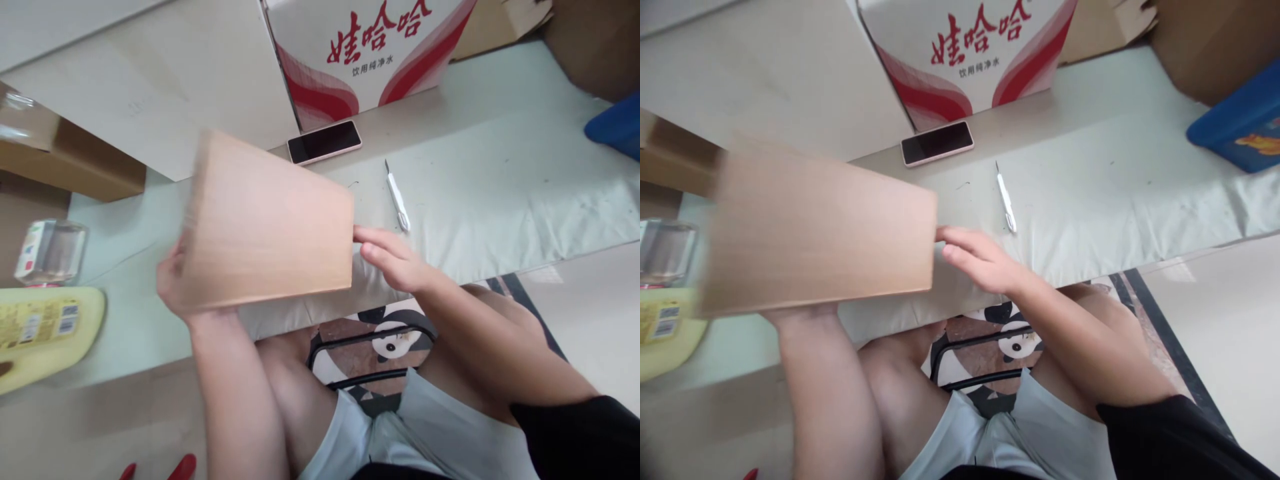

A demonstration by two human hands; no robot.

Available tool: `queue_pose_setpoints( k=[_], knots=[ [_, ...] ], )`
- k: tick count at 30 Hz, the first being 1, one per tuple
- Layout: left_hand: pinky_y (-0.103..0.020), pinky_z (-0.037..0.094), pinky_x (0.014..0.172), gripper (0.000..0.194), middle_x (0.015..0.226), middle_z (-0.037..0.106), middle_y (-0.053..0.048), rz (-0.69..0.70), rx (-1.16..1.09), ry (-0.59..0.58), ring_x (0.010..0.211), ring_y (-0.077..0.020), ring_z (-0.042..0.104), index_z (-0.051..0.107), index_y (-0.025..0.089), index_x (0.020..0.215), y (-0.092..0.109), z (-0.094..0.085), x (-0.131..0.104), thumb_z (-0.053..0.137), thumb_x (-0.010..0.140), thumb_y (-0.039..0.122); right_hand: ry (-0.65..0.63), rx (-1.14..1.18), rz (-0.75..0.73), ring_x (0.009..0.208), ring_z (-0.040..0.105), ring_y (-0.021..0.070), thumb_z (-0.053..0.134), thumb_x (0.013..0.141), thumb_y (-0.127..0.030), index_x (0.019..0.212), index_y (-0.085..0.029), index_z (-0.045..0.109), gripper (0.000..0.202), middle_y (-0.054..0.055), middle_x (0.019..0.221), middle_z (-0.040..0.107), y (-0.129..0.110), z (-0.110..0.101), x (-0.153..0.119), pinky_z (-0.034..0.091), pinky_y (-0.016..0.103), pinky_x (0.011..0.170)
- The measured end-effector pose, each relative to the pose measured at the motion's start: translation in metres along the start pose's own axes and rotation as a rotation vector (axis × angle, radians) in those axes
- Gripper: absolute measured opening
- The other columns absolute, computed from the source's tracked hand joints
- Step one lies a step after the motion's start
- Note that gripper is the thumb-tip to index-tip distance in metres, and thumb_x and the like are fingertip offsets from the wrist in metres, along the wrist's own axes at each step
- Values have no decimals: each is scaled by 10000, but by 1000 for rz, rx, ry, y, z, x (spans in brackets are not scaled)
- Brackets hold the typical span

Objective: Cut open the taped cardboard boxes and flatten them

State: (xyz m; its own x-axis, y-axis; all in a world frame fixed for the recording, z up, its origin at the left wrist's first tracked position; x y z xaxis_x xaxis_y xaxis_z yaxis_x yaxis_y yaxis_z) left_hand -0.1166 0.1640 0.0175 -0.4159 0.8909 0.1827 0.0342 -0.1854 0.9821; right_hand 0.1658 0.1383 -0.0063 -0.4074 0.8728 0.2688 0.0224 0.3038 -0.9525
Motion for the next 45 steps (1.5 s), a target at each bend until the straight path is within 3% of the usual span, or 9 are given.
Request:
queue_pose_setpoints(
  k=[6,9,13,17,22,28,33,38,45],
  knots=[
    [-309,603,743,242,993,767,-88,-522,-236,0,1080,-257,699,671,220,858,-39,8,-18,663,712,413,26,-155,-211,1610,251,284,627,938,-550,1438,-340,590,544,20,1720,288,-35,7,6,293,510,1294],
    [-358,613,737,382,1003,762,-126,-521,-226,-214,1037,-284,714,702,214,965,-40,24,-23,640,801,553,53,-193,-221,1599,280,291,638,938,-499,1415,-357,605,500,-1,1696,335,-42,4,5,274,519,1307],
    [-297,428,383,613,591,640,-93,-628,-94,-456,491,-210,603,708,183,828,-47,42,-38,529,809,769,143,-208,-174,1553,363,322,669,907,-537,1296,-342,673,435,14,1607,465,-43,-5,3,324,544,1287],
    [-236,156,299,619,566,673,-70,-770,-11,-707,295,-97,361,740,182,897,-45,55,-58,543,823,764,284,-201,-136,1518,398,355,610,905,-654,1183,-318,687,443,47,1540,518,-41,-19,-1,371,582,1245],
    [-217,120,336,585,472,642,-106,-840,241,-1146,301,-63,293,752,142,661,-35,59,-86,593,838,677,474,-205,-153,1478,454,354,513,970,-627,1007,-282,684,387,54,1509,548,-39,-28,-8,421,590,1184],
    [-230,158,302,296,414,591,-68,-541,106,-768,289,-111,369,684,191,540,-12,46,-57,676,743,408,363,-129,-69,1266,645,264,560,986,-481,1043,-251,678,265,78,1369,683,-22,-16,-6,553,441,980],
    [-252,518,616,73,674,665,1,208,-226,121,641,-122,632,678,210,755,23,1,-23,682,717,272,238,-22,-94,1204,675,229,579,983,-483,1074,-254,685,268,69,1358,699,-19,-11,-6,548,403,963],
    [-460,472,1117,249,1091,759,-104,292,27,106,1120,-256,697,746,152,948,14,2,-23,674,717,212,102,118,-52,1218,676,220,548,996,-528,1118,-257,695,331,62,1314,718,-13,2,-3,539,390,998],
    [-380,528,851,252,858,744,-57,81,89,230,860,-211,672,767,163,830,11,-5,-21,647,613,210,668,-108,135,724,599,162,528,942,-368,851,-231,646,202,11,769,641,16,-39,-13,503,328,714]
  ],
)
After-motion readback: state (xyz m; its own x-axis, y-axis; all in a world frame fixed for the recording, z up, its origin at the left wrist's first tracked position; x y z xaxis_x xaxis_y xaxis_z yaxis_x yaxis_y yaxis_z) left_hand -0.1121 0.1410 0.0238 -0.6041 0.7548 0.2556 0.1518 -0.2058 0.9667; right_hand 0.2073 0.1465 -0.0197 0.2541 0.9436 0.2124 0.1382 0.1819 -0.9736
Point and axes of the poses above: each hand's wrist, its own x-axis towards the middle knuckle, its own z-axis out of the palm, y = z × x, the point moved 6 cm from there along x, towards the middle knuckle
